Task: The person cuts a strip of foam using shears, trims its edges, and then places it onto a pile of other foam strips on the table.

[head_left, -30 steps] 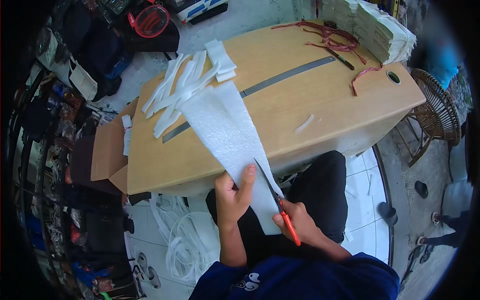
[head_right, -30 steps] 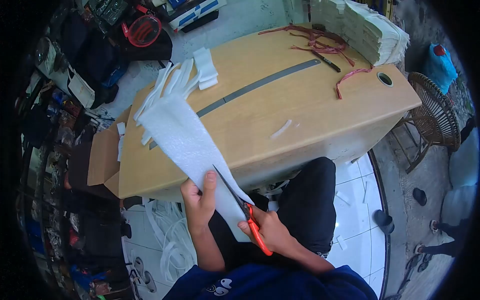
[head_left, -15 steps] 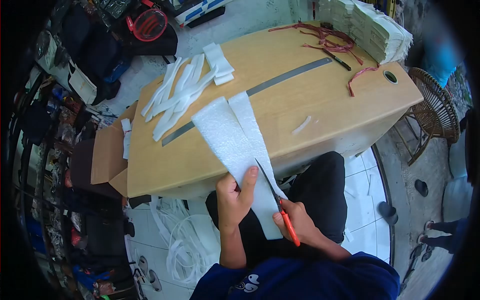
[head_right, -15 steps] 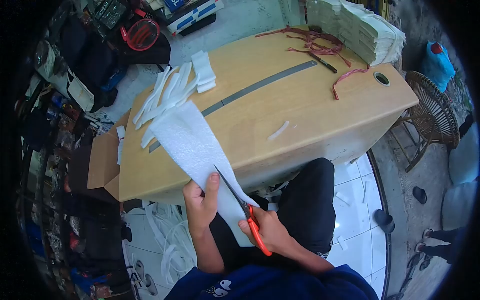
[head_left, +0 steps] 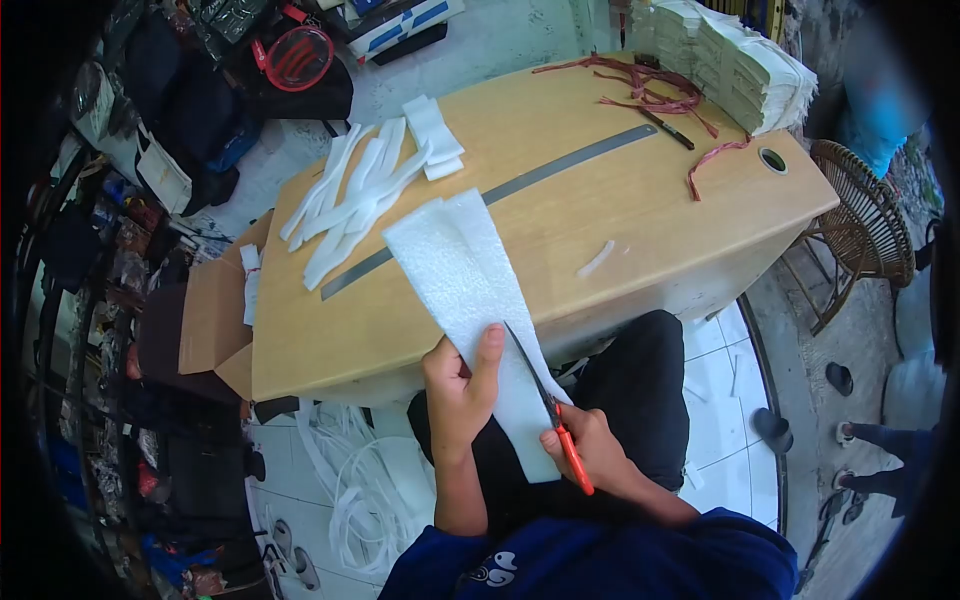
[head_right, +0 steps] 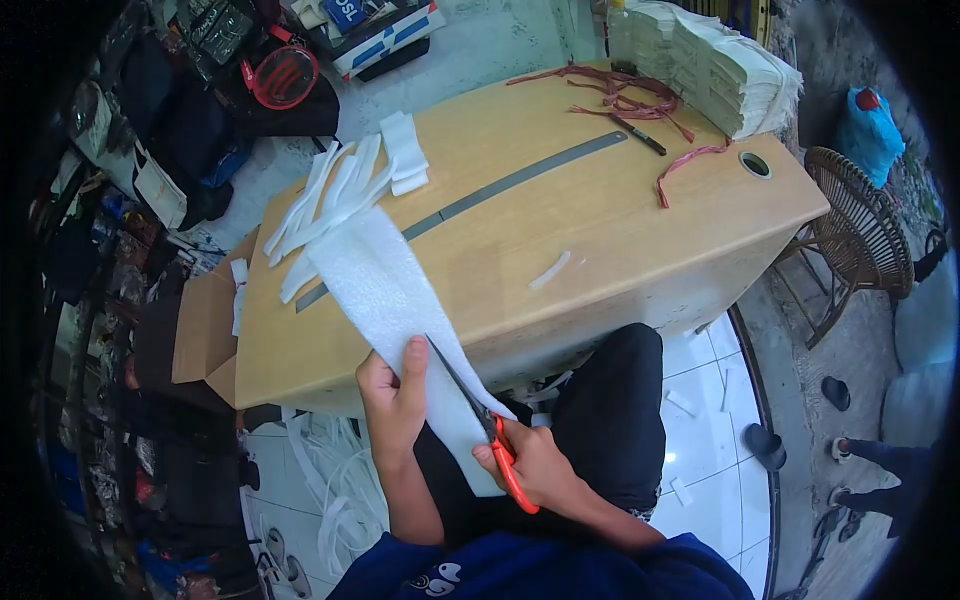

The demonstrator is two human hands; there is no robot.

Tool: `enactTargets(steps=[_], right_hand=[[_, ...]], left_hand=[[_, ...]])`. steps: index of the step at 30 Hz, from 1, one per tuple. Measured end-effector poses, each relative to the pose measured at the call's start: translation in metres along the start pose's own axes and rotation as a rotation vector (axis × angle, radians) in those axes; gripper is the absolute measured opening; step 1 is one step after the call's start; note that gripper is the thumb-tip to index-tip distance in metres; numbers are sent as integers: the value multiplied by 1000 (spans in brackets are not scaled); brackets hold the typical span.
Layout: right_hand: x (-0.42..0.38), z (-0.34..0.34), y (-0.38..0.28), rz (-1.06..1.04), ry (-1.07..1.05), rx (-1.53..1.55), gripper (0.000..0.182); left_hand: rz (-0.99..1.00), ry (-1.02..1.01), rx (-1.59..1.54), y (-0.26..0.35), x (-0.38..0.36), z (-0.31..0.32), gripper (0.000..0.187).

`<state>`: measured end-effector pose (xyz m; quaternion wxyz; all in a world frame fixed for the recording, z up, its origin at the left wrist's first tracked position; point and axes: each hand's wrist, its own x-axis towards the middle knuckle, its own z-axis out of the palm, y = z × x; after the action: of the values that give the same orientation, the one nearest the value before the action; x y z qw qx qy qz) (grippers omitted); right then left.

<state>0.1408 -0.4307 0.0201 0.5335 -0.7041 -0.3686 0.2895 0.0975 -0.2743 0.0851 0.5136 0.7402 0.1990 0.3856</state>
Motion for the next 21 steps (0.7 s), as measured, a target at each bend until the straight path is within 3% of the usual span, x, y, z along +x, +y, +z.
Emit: enactTargets(steps=[6,17,21], right_hand=[[3,4,5,-34,41,55,42],[4,0,-3,12,-5,51,39],[4,1,-3,34,15,7,38]], left_hand=[[66,-61,48,-3,-4,-1,23],[-26,-139,-14,-2,-2,-5,21],[-28,-49,-137,1,2,3,20]])
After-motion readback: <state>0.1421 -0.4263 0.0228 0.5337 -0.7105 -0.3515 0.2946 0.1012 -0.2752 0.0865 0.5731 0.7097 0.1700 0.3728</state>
